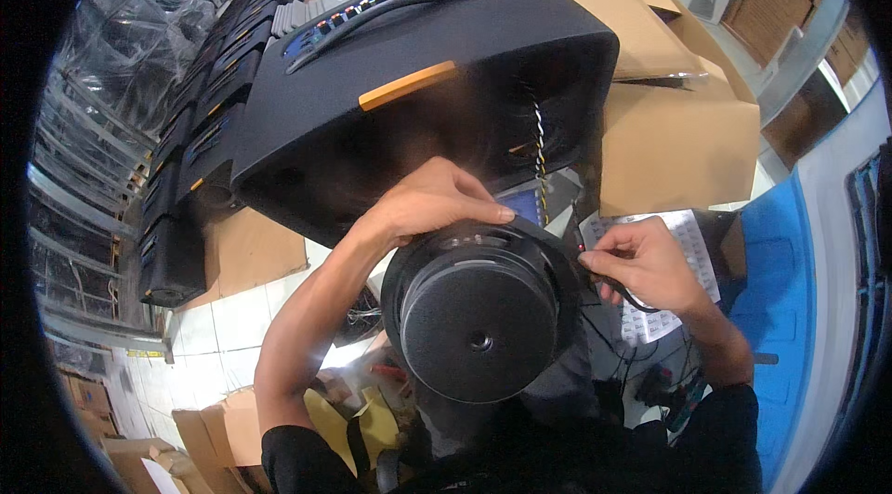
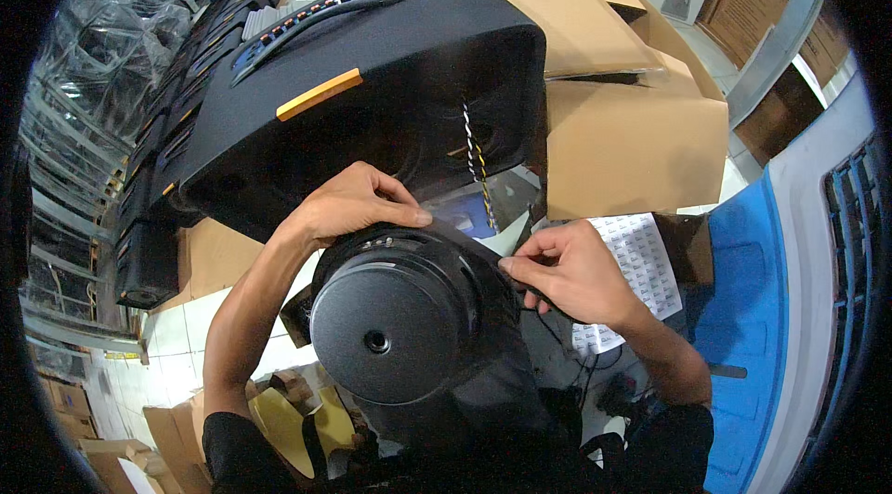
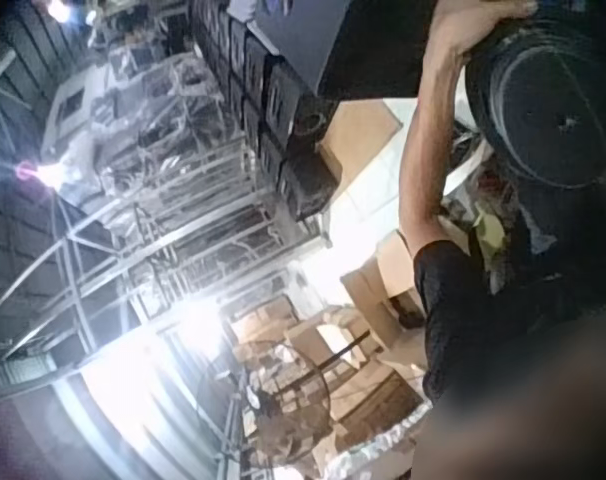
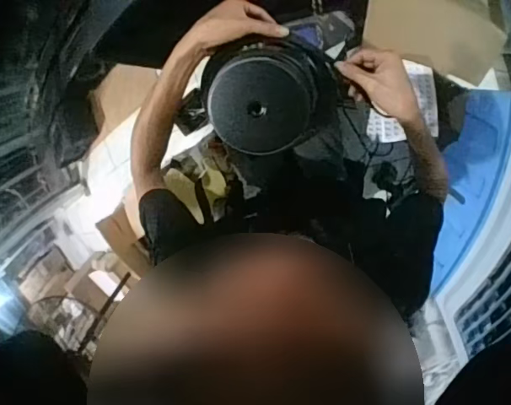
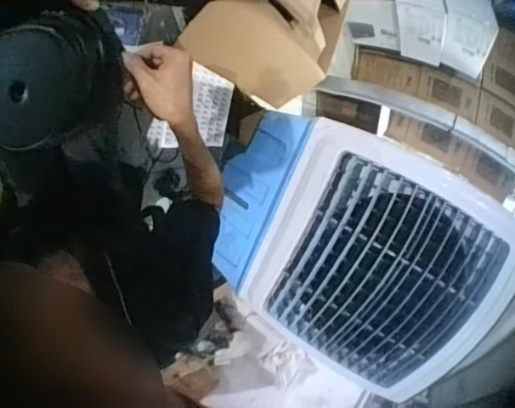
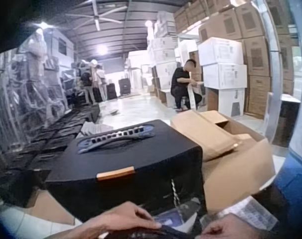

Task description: The person assembles a speaker by attaching a speaker cone, connecting wires, and soldering connections. They handle the speaker cone, wires, and a soldering iron while working on the floor.

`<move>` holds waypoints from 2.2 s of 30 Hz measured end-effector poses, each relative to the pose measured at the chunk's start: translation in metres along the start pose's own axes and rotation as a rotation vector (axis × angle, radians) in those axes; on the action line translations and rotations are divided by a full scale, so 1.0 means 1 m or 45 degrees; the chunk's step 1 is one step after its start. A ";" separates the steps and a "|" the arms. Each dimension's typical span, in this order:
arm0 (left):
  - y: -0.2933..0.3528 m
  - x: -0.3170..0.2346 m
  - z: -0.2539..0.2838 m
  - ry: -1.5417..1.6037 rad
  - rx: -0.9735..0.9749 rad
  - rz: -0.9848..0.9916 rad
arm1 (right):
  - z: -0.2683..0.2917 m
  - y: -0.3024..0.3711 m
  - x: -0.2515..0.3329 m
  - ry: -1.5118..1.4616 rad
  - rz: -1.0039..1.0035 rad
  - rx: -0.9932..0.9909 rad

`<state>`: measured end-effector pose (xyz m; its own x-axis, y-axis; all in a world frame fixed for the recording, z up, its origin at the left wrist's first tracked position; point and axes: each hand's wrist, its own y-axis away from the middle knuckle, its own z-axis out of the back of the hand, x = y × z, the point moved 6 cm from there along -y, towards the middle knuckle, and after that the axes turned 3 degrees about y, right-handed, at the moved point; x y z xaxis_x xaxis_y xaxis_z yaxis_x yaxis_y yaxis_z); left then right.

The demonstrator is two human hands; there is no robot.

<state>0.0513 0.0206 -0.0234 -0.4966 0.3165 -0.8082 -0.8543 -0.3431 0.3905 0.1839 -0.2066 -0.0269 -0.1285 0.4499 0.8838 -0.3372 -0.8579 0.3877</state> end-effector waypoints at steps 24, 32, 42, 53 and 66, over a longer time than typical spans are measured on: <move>-0.029 -0.054 -0.057 -0.559 0.373 -0.149 | -0.019 0.024 -0.028 0.030 -0.150 -0.101; -0.021 -0.059 -0.054 -0.472 0.324 -0.204 | -0.026 0.070 -0.042 -0.180 -0.158 -0.044; 0.178 -0.067 -0.009 -0.067 -1.523 -0.741 | -0.016 0.088 -0.042 -0.407 -0.117 0.004; 0.127 -0.023 -0.236 1.457 -0.351 -0.084 | -0.021 0.098 -0.047 -0.508 -0.114 -0.163; 0.110 -0.005 -0.261 1.904 -0.249 0.120 | 0.008 0.109 0.002 0.444 0.173 -0.154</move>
<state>-0.0003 -0.2494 -0.0908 0.1654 -0.8366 -0.5223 -0.7358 -0.4573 0.4994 0.1546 -0.3013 0.0188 -0.4817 0.4091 0.7750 -0.4002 -0.8894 0.2207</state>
